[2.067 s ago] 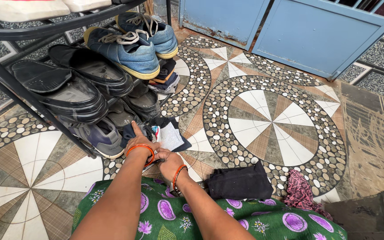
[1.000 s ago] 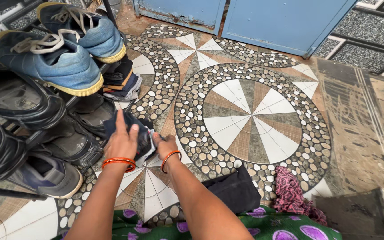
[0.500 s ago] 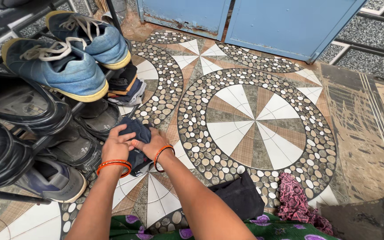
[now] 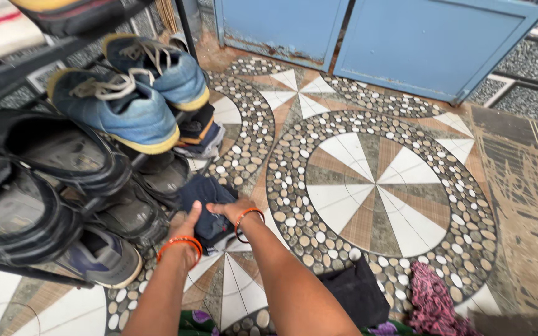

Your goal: The person folds several pairs of socks and places them on the bottom shelf of a shoe rack. They then adjust the position of shoes on the rack to make space and ensure neatness.

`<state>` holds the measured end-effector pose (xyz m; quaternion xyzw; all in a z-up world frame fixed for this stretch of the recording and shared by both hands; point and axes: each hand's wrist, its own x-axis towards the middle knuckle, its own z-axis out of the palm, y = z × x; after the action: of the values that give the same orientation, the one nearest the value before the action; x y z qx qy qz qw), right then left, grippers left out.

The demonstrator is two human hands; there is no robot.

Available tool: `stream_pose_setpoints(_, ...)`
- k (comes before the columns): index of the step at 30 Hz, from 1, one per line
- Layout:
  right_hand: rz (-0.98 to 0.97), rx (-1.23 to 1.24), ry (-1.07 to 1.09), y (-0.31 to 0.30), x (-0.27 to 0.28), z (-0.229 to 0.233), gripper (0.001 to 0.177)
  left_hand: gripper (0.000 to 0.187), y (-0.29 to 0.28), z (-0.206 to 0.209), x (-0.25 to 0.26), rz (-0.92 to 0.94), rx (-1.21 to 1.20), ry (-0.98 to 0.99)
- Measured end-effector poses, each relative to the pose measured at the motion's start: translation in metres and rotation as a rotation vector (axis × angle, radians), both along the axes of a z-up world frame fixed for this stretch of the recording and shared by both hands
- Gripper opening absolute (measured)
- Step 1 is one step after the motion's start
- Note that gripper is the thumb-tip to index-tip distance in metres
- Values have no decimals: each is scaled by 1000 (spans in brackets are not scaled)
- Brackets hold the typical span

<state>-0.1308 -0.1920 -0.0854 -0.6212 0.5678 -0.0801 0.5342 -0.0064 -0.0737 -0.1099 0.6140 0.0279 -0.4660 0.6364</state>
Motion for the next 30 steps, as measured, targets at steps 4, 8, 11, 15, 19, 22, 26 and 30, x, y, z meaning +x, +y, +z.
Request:
stream_pose_setpoints(4, -14, 207, -169, -7, -11, -19, 104, 113, 0, -1, 1, -92, 101, 57)
stream_pose_setpoints(8, -42, 363, -198, -11, -24, -20, 88, 122, 0, 1, 0, -216, 180, 92)
stream_pose_setpoints(11, -15, 501, -368, -7, -38, -17, 75, 121, 4, 12, 0, -360, 219, 123)
stream_pose_setpoints(15, 25, 625, -351, 2, -61, 0, 69, 122, 8, 22, -10, -488, 182, 181)
stream_pose_setpoints(19, -25, 529, -343, 9, -74, 19, 76, 124, 6, 40, -16, -580, 198, 45)
stream_pose_setpoints(22, -65, 494, -402, 14, -78, 27, 77, 129, 5, 58, -18, -594, 177, -51)
stream_pose_setpoints(26, -136, 496, -576, 20, -74, 40, 74, 136, 0, 65, -24, -513, 88, -144)
stream_pose_setpoints(30, -122, 447, -594, 4, -58, 50, 69, 147, -7, 64, -21, -390, 38, -99)
